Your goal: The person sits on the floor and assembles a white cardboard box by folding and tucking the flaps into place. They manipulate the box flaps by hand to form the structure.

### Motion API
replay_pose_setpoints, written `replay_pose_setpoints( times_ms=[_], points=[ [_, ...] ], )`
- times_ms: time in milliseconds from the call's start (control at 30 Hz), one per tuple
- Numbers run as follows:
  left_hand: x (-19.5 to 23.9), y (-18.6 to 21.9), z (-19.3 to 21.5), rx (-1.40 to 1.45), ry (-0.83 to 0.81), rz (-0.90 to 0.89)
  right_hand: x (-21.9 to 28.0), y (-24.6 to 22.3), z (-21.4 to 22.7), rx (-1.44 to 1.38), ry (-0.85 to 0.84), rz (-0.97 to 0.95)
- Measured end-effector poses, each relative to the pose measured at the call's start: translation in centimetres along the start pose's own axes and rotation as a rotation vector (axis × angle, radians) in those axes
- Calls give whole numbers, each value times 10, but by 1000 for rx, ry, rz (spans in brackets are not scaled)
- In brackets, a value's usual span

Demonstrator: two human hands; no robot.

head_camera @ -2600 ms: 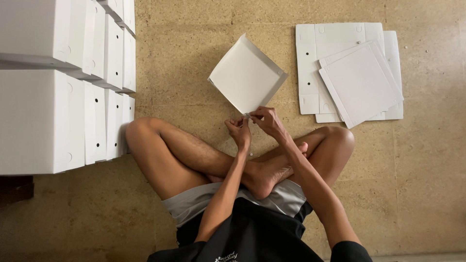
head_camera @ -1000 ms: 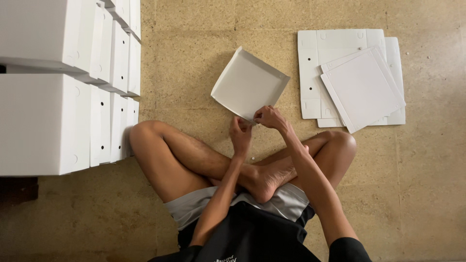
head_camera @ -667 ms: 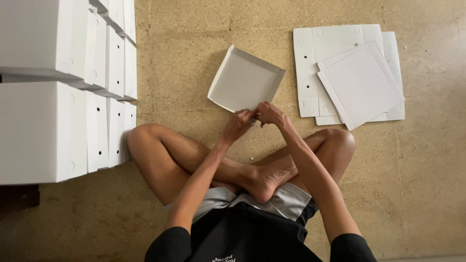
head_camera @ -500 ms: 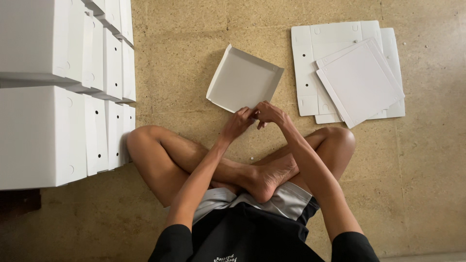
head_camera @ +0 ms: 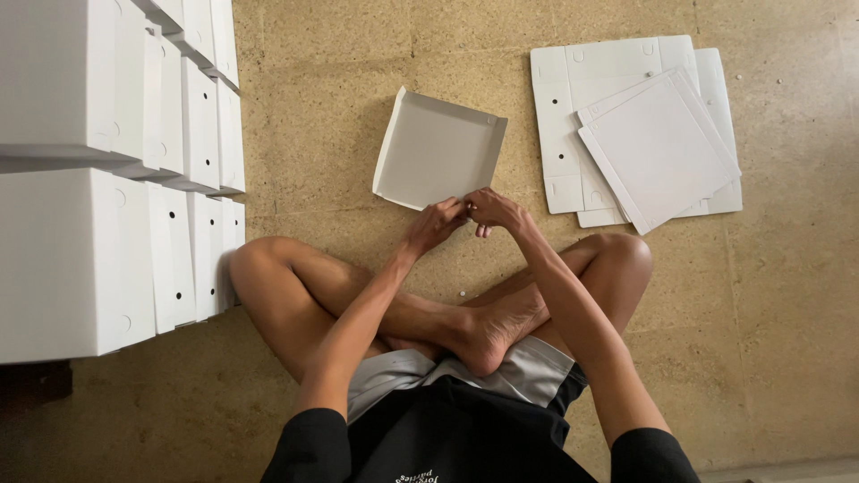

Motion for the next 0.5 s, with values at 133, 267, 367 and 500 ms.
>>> replay_pose_setpoints(
  times_ms=[133, 267, 367, 500],
  points=[
    [-2, -12, -6, -35, -22, 13, 7, -12, 7, 13, -34, -19],
    [-4, -16, -6, -31, -48, 12, -3, -4, 10, 24, -70, -43],
    [-2, -7, 0, -12, -38, 23, -16, 5, 10, 90, -70, -17],
    [-1, 13, 9, 2, -18, 20, -34, 22, 11, 239, -12, -7]
  ],
)
Point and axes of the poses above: each hand's wrist, its own x-axis away from the middle knuckle, its own z-axis out of the back of the hand, y = z × x, the point moved 10 cm from there along -x, towards the middle knuckle, and after that the axes turned 11 degrees about x, right-handed, at the moved point
